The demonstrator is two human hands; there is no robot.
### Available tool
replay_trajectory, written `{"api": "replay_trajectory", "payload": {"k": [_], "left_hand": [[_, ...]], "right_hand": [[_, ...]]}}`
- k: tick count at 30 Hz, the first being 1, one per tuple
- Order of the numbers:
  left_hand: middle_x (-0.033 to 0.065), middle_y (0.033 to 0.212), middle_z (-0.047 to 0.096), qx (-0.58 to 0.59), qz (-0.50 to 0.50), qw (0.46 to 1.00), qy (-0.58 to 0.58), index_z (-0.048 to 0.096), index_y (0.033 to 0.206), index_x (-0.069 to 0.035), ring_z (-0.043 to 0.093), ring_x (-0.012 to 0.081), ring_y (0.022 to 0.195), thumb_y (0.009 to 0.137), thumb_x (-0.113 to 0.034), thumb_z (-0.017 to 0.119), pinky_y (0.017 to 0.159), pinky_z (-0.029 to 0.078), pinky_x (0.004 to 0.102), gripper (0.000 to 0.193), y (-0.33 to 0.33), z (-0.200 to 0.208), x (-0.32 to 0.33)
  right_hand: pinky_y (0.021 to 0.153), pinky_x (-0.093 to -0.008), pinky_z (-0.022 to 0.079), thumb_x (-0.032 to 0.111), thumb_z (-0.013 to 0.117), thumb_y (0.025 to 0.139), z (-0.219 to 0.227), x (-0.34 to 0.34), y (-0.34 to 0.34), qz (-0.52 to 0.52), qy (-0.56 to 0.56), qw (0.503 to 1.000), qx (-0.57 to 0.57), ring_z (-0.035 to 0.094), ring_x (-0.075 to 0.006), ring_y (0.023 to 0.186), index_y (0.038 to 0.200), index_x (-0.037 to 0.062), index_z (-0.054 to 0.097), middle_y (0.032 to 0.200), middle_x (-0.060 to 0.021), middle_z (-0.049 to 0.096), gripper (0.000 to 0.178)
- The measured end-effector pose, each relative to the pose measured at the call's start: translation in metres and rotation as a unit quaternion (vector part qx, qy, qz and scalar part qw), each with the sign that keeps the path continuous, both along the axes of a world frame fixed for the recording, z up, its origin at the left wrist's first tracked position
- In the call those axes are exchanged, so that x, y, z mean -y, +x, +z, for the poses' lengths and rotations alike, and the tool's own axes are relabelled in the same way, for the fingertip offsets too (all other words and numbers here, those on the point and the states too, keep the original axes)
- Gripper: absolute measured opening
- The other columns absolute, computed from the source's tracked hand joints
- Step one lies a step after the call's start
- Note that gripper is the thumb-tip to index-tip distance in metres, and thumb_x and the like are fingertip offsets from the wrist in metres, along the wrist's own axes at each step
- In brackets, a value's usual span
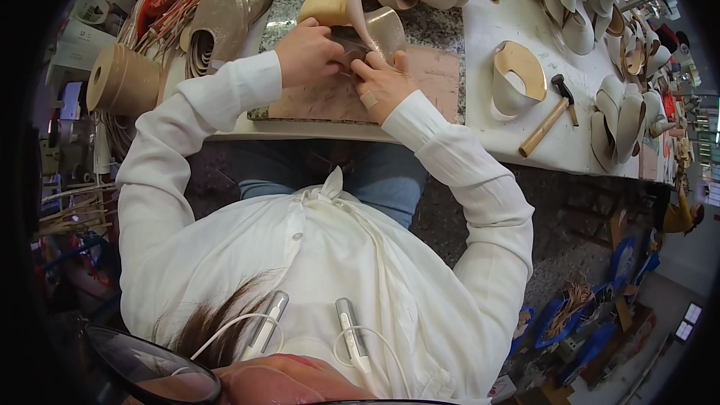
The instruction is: Assembling shoe components by applying adhesive and fitting the upper and insole together at a workbench.
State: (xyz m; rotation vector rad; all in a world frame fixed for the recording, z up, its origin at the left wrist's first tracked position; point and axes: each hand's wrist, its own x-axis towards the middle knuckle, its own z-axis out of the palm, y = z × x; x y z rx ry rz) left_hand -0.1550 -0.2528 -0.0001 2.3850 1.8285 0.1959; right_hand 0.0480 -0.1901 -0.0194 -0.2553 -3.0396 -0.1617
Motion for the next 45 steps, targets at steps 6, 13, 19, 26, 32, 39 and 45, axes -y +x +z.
{"api": "replay_trajectory", "payload": {"k": [6,13,19,26,32,39,45], "left_hand": [[0.0021,0.069,0.065,-0.067,0.015,0.997,0.017,0.067,0.074,-0.014,0.062,0.0198,0.071,0.074,-0.024,0.065,0.081,0.040,0.0350,0.011,0.004,-0.002,0.004],[0.0071,0.070,0.065,-0.044,0.026,0.998,-0.028,0.063,0.074,-0.012,0.063,0.0263,0.073,0.074,-0.024,0.065,0.078,0.044,0.0381,0.012,-0.010,0.012,0.004],[0.0103,0.073,0.064,-0.089,-0.018,0.994,0.058,0.064,0.075,-0.007,0.061,0.0299,0.079,0.074,-0.021,0.065,0.076,0.046,0.0408,0.014,-0.012,-0.009,0.009],[0.0118,0.077,0.063,0.033,-0.012,0.998,-0.050,0.062,0.080,-0.005,0.060,0.0308,0.081,0.077,-0.021,0.063,0.080,0.044,0.0402,0.016,-0.042,-0.003,0.003],[0.0133,0.081,0.066,-0.070,0.013,0.996,-0.050,0.062,0.086,-0.005,0.062,0.0320,0.080,0.084,-0.025,0.058,0.079,0.045,0.0416,0.021,-0.035,0.000,0.009],[0.0042,0.078,0.067,-0.201,-0.063,0.975,0.077,0.063,0.078,-0.007,0.064,0.0213,0.076,0.078,-0.026,0.061,0.081,0.042,0.0316,0.019,-0.024,-0.004,0.014],[0.0056,0.072,0.066,-0.071,0.027,0.997,0.024,0.066,0.083,-0.013,0.064,0.0241,0.076,0.077,-0.024,0.061,0.074,0.048,0.0379,0.014,-0.028,0.008,0.028]], "right_hand": [[0.083,-0.0422,0.031,0.013,0.056,0.077,0.010,-0.001,-0.003,0.007,0.023,0.999,0.028,0.044,-0.0164,0.105,0.097,0.0125,0.067,0.102,0.0010,0.048,0.023],[0.088,-0.0446,0.029,0.013,0.058,0.072,0.013,0.011,-0.008,0.007,0.030,0.999,0.043,0.044,-0.0188,0.105,0.087,0.0124,0.069,0.105,0.0010,0.049,0.018],[0.090,-0.0477,0.027,0.016,0.056,0.076,-0.007,0.009,-0.022,-0.013,-0.030,0.999,-0.001,0.043,-0.0186,0.109,0.080,0.0137,0.070,0.104,0.0007,0.049,0.015],[0.079,-0.0437,0.038,0.016,0.053,0.080,-0.005,0.025,-0.024,-0.040,-0.002,0.999,0.013,0.045,-0.0183,0.107,0.104,0.0109,0.065,0.110,-0.0011,0.048,0.027],[0.071,-0.0374,0.043,0.016,0.052,0.082,-0.017,0.013,-0.017,-0.015,-0.048,0.996,-0.067,0.047,-0.0189,0.105,0.123,0.0131,0.055,0.112,0.0002,0.047,0.041],[0.072,-0.0381,0.042,0.017,0.053,0.082,-0.009,0.012,-0.028,-0.023,-0.020,0.999,-0.040,0.047,-0.0186,0.106,0.117,0.0153,0.060,0.115,0.0014,0.047,0.036],[0.077,-0.0403,0.043,0.014,0.055,0.078,-0.004,0.018,-0.036,-0.035,-0.054,0.996,0.061,0.047,-0.0201,0.109,0.112,0.0141,0.063,0.118,0.0008,0.048,0.035]]}}
